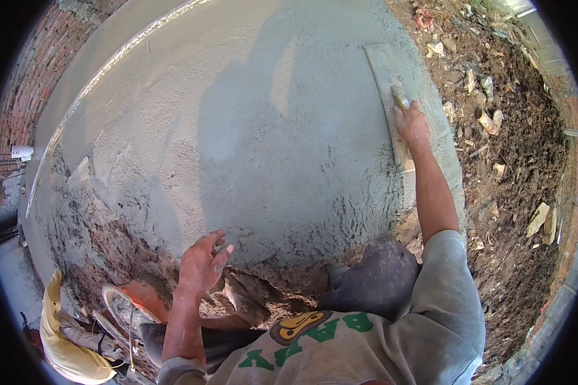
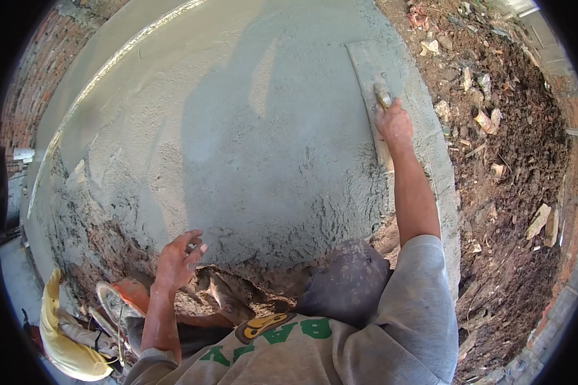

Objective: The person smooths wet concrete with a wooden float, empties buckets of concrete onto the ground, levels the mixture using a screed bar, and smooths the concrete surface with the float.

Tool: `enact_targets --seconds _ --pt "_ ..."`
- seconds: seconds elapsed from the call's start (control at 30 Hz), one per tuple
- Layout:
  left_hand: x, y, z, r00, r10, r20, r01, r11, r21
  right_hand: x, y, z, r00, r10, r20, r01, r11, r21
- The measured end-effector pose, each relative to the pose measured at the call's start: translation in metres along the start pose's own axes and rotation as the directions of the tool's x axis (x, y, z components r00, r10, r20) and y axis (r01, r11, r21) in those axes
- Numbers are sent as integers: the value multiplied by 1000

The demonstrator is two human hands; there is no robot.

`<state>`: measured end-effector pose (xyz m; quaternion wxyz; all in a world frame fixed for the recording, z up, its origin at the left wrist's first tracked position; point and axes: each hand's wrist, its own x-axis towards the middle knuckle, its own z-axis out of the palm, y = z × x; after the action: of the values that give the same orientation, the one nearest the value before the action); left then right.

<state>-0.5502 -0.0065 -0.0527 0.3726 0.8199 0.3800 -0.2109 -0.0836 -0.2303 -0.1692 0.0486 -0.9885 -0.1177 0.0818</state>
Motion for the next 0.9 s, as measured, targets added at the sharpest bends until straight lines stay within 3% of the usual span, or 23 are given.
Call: enact_targets --seconds 0.07,0.13,0.17,0.23,0.33,0.43,0.57,0.6,0.7,0.8,0.9 --pt "-9 -25 4 1000 -17 -13 17 1000 -1 14 56 2 979 158 -129 -149 986 77" --pt "-14 -50 11 999 -31 -20 31 999 37 38 108 8 966 213 -146 -153 926 344" --pt "-16 -54 12 1000 -18 -23 19 999 43 48 107 5 939 325 -112 -260 885 386" --pt "-24 -63 13 999 -14 -36 16 999 47 58 95 13 934 358 -15 -262 711 653" --pt "-29 -44 -1 992 -122 -14 122 992 -29 106 57 50 975 201 90 -211 732 647" --pt "-38 -58 4 996 -33 -79 30 999 -38 136 -5 58 993 24 117 -89 800 593" --pt "-50 -79 14 993 -112 -24 112 994 14 114 -87 51 971 -87 221 -106 673 732" --pt "-54 -82 16 995 -65 -81 68 997 44 104 -106 50 959 -150 239 -66 704 707" --pt "-54 -81 13 994 -107 -31 107 994 -11 48 -166 47 889 -360 283 82 732 676" --pt "-55 -78 11 996 -91 -25 91 996 0 -20 -218 53 748 -542 383 285 783 552" --pt "-52 -74 2 997 -75 -18 75 997 -3 -114 -253 45 589 -610 531 434 792 428"
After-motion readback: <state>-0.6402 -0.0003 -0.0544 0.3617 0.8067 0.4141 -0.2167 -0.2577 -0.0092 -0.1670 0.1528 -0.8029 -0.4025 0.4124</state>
